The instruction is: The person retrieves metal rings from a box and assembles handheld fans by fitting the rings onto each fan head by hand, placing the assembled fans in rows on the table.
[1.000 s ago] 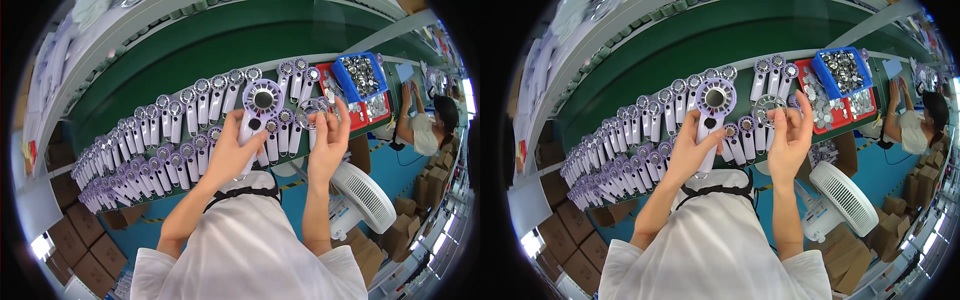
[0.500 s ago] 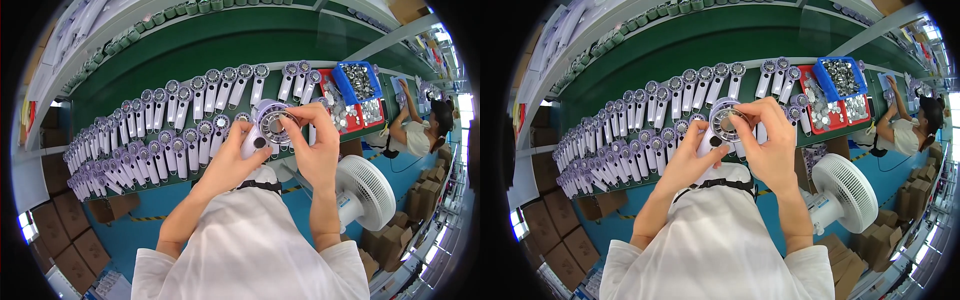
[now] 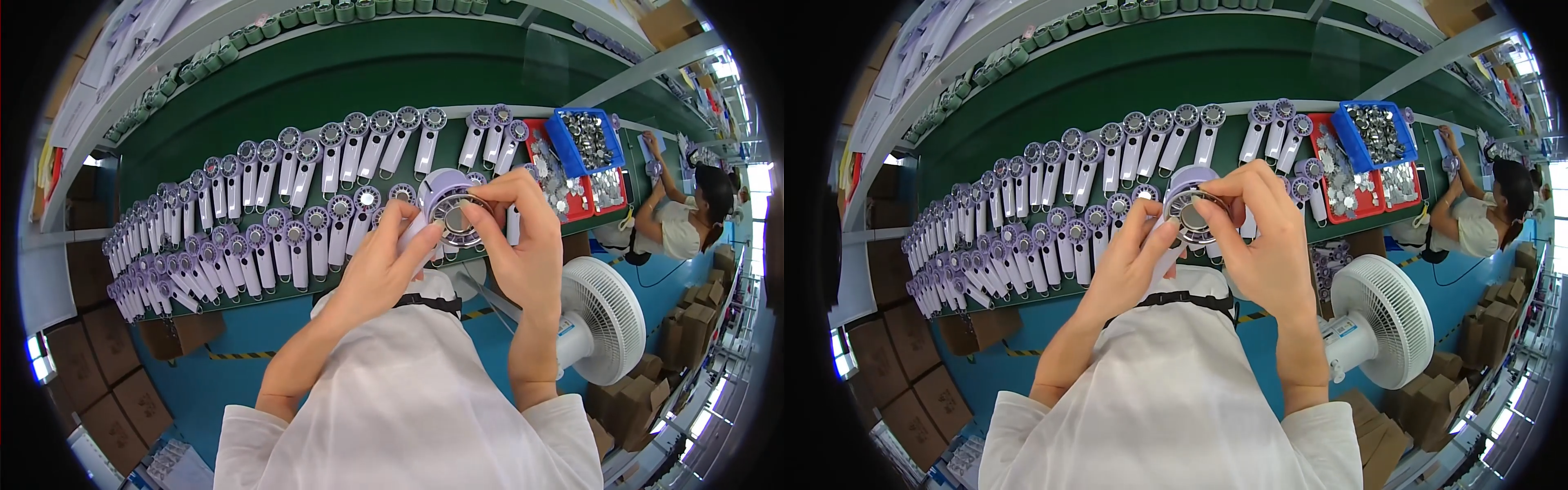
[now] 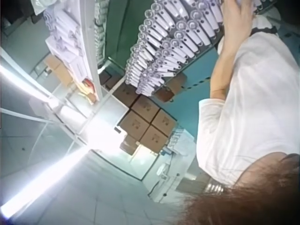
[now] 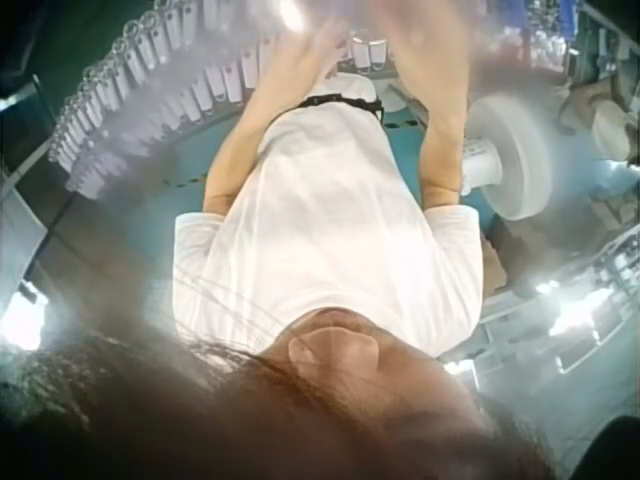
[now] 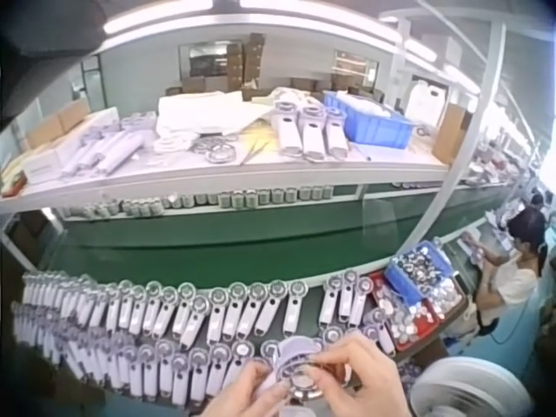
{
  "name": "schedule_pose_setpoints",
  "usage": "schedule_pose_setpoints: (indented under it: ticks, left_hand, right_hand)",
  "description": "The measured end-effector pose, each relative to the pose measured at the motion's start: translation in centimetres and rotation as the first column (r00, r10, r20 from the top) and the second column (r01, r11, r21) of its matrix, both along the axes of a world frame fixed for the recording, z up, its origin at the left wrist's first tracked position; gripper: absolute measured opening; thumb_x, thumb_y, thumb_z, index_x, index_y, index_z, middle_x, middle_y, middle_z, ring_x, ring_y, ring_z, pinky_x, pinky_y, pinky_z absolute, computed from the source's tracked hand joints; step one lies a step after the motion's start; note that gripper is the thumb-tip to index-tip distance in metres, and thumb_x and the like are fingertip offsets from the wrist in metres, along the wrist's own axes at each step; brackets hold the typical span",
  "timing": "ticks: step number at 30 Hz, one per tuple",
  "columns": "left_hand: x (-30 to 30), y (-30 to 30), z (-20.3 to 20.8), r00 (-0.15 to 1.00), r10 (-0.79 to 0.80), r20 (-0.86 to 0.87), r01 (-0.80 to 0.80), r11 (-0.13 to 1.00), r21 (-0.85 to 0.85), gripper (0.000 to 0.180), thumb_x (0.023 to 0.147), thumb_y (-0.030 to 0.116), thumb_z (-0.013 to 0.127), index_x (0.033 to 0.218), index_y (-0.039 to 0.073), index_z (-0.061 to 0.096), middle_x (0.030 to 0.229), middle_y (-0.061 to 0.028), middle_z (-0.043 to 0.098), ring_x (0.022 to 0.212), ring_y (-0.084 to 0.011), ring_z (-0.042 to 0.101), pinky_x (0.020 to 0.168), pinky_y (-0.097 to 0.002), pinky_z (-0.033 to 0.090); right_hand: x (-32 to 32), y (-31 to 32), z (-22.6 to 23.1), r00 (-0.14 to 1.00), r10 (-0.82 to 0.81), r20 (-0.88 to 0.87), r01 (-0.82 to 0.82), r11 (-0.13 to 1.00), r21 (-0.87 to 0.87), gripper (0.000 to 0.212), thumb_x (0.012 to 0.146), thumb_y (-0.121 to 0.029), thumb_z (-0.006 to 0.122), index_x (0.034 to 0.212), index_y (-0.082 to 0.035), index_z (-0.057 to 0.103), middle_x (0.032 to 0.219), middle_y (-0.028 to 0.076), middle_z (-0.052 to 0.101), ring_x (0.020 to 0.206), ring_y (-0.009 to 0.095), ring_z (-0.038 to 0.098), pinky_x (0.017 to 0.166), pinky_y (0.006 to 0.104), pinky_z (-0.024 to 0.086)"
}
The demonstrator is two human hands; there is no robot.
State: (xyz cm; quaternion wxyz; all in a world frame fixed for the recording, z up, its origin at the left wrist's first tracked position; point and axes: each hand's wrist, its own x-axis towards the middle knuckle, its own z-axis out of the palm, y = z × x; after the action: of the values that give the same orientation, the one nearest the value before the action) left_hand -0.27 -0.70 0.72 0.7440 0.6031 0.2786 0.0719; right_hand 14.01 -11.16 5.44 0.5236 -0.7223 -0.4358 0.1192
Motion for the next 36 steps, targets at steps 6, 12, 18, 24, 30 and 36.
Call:
schedule_pose_setpoints:
  ticks: [6, 12, 18, 24, 30, 36]
  left_hand:
    - [0.2, 0.0, 0.4, 1.0, 0.014, 0.014, -0.016, 0.985, 0.172, 0.038, 0.096, 0.034, 0.058, 0.106, 0.0, 0.044, 0.082, -0.0133, 0.063, 0.061, -0.0192, 0.06, 0.055, -0.0311, 0.047]
    - [0.3, 0.2, 0.4, 1.0, 0.0, 0.002, -0.001, 0.977, 0.212, 0.038, 0.096, 0.035, 0.057, 0.106, 0.0, 0.045, 0.078, -0.0132, 0.061, 0.059, -0.0204, 0.06, 0.056, -0.0334, 0.046]
    - [0.5, 0.6, -1.0, 0.999, -0.026, 0.018, 0.023, 0.983, 0.183, 0.039, 0.098, 0.036, 0.054, 0.109, 0.0, 0.045, 0.077, -0.0123, 0.061, 0.059, -0.0201, 0.06, 0.056, -0.0335, 0.047]
    - [0.7, 0.7, -3.1, 0.998, -0.048, -0.037, 0.055, 0.979, 0.197, 0.038, 0.099, 0.037, 0.051, 0.11, 0.001, 0.045, 0.078, -0.014, 0.064, 0.059, -0.0212, 0.061, 0.056, -0.0342, 0.048]
    - [2.3, 1.0, -5.5, 0.994, -0.086, -0.062, 0.093, 0.99, 0.108, 0.041, 0.098, 0.038, 0.051, 0.114, 0.001, 0.045, 0.081, -0.0152, 0.066, 0.059, -0.0222, 0.063, 0.057, -0.0343, 0.049]
    - [5.5, 3.2, -8.8, 0.958, -0.221, -0.184, 0.287, 0.768, 0.572, 0.059, 0.085, 0.037, 0.069, 0.122, -0.003, 0.045, 0.103, -0.0252, 0.065, 0.092, -0.0423, 0.064, 0.079, -0.0474, 0.05]
  right_hand:
    - [0.0, 0.0, 0.6, 0.999, -0.031, -0.027, 0.03, 0.998, -0.046, 0.016, 0.077, 0.001, 0.071, 0.09, -0.004, 0.064, 0.075, 0.003, 0.054, 0.065, 0.013, 0.049, 0.061, 0.0262, 0.04]
    - [0.9, 0.3, -1.3, 0.954, 0.0, 0.3, -0.014, 0.999, 0.043, 0.037, 0.075, -0.006, 0.077, 0.109, -0.006, 0.062, 0.105, 0.008, 0.056, 0.086, 0.018, 0.055, 0.077, 0.0308, 0.046]
    - [2.4, 0.1, -3.7, 0.833, 0.129, -0.537, -0.188, 0.98, -0.057, 0.068, 0.076, -0.018, 0.081, 0.134, -0.008, 0.048, 0.13, 0.01, 0.052, 0.11, 0.021, 0.056, 0.095, 0.0367, 0.045]
    - [2.4, -0.5, -7.2, 0.747, 0.227, -0.625, -0.315, 0.949, -0.032, 0.076, 0.076, -0.014, 0.082, 0.14, -0.007, 0.04, 0.128, 0.01, 0.054, 0.118, 0.018, 0.053, 0.102, 0.0324, 0.041]
    - [3.7, -0.4, -8.1, 0.736, 0.144, -0.661, -0.26, 0.962, -0.079, 0.073, 0.075, -0.012, 0.082, 0.137, -0.006, 0.044, 0.124, 0.01, 0.056, 0.115, 0.017, 0.054, 0.101, 0.0313, 0.042]
    - [8.1, 1.0, -12.0, 0.774, -0.067, -0.629, -0.015, 0.992, -0.124, 0.069, 0.077, -0.012, 0.08, 0.136, 0.0, 0.046, 0.109, 0.009, 0.06, 0.095, 0.014, 0.061, 0.082, 0.0268, 0.051]
